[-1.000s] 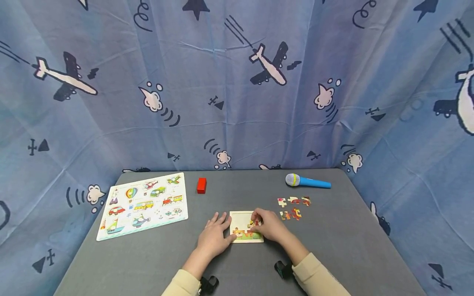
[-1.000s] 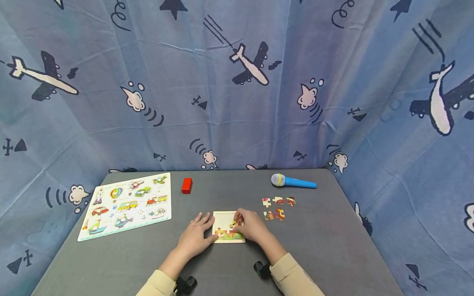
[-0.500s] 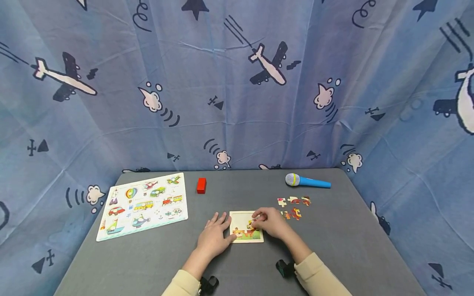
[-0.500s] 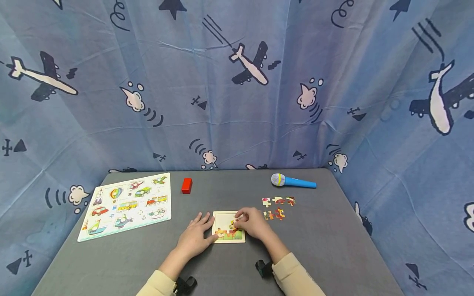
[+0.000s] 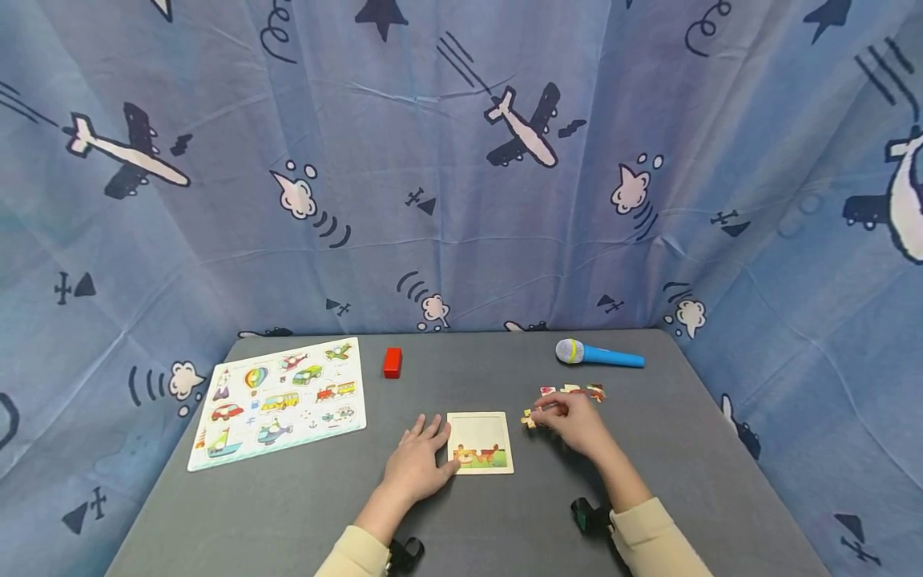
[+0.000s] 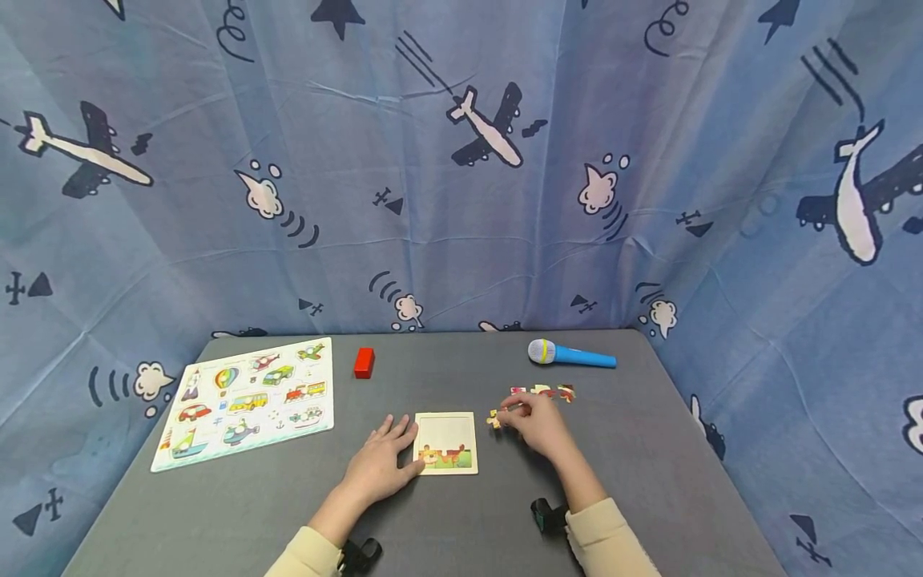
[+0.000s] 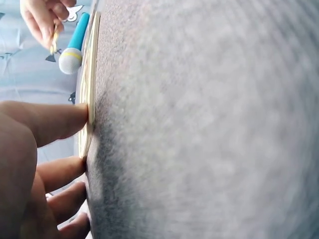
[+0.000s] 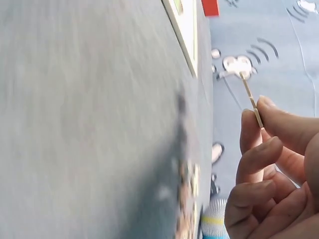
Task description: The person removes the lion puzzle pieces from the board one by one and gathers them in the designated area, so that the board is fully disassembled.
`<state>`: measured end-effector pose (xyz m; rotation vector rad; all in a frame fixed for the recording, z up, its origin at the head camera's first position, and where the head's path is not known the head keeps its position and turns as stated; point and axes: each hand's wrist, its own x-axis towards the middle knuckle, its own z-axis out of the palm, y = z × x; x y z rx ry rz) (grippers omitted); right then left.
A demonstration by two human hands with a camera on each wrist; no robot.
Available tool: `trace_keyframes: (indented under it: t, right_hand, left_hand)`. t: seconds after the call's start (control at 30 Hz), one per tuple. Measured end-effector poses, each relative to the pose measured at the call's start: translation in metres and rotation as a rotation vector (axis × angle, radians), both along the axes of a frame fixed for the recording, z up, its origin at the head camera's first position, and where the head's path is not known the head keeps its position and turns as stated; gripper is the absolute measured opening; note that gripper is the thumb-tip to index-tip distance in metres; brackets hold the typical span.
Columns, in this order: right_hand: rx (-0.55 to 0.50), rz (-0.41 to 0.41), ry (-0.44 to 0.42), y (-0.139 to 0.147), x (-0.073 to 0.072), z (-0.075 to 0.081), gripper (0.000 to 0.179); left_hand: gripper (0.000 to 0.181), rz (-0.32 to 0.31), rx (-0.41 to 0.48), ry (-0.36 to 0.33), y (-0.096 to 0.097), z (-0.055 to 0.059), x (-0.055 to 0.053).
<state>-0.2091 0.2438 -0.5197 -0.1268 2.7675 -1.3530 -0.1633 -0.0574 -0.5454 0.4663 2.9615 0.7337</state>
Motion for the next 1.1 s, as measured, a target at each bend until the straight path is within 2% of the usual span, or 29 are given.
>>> trace_keyframes:
  t: [0.13, 0.5, 0.8, 1.1]
  right_hand:
    - [0.008, -0.039, 0.026, 0.019, 0.0, 0.006, 0.025]
    - [0.073, -0.159, -0.031, 0.062, 0.003, 0.004, 0.03]
    - [0.128, -0.206, -0.049, 0.094, -0.002, -0.005, 0.038]
    - [0.151, -0.232, -0.102, 0.108, -0.006, -0.009, 0.037]
  left_hand:
    - [0.069, -0.013, 0.001, -0.016, -0.001, 0.001, 0.0]
    - [0.076, -0.035, -0.013, -0.07, -0.004, 0.005, -0.002]
    - [0.076, -0.035, -0.017, -0.052, -0.006, 0.004, -0.002]
    - [0.076, -0.032, 0.003, -0.065, -0.006, 0.003, -0.001]
